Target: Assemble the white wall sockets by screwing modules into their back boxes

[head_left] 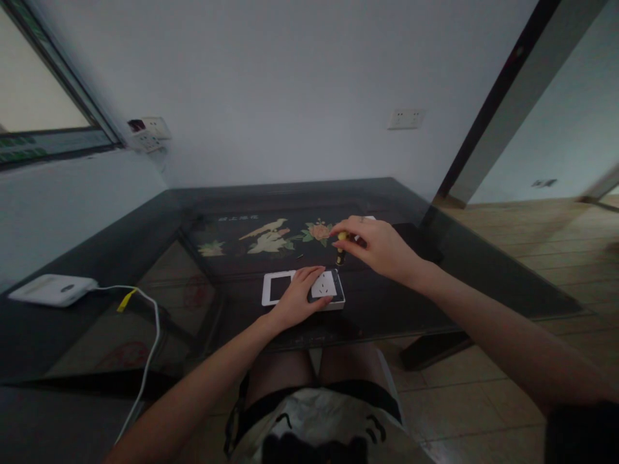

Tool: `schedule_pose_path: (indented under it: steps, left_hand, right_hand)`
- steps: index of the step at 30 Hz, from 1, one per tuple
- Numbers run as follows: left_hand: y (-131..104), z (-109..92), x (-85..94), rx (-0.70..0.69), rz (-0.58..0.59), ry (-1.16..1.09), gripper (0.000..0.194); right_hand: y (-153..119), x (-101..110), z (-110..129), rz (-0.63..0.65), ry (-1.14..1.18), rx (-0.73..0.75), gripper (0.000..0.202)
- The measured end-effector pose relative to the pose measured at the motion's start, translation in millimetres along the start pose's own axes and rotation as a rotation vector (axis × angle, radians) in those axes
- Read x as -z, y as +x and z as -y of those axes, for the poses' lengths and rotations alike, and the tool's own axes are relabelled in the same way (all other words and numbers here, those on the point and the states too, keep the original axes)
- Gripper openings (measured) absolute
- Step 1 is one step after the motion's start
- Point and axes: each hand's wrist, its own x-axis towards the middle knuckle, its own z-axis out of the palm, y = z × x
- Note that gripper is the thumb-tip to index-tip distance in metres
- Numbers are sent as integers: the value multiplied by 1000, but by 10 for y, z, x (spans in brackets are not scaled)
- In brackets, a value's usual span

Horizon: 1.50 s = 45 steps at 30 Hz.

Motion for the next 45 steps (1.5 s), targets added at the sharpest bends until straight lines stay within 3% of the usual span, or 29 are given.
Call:
schedule_pose_path:
  steps: [5,11,19,23,27,34,40,45]
  left_hand:
    - [6,0,12,-21,11,-7,58]
    - [3,-2,44,-14,57,9,61]
    - [3,-12,37,-18,33,-13,57]
    - [0,-4,26,-23,31,-2,57]
    - [-3,-13,24,-15,29,-7,56]
    - [-11,-28,27,-19,24,-15,55]
    - [21,-36,45,23,37,-42,56]
    - [24,-31,38,28,36,-51,57]
  right_hand:
    - [-18,-60,39,-51,-160,-2,25]
    - [26,-34,14,20,-63,-21,29]
    - [46,-31,20,10,71,5,29]
    - [33,-60,45,-18,1,-12,22]
    - [38,-71,38,-21,-91,-26,30]
    - [76,43,-1,95,132,29,36]
    - [20,-61,-5,-56,-100,-9,22]
    - [37,-47,-13,-13,-67,-17,27]
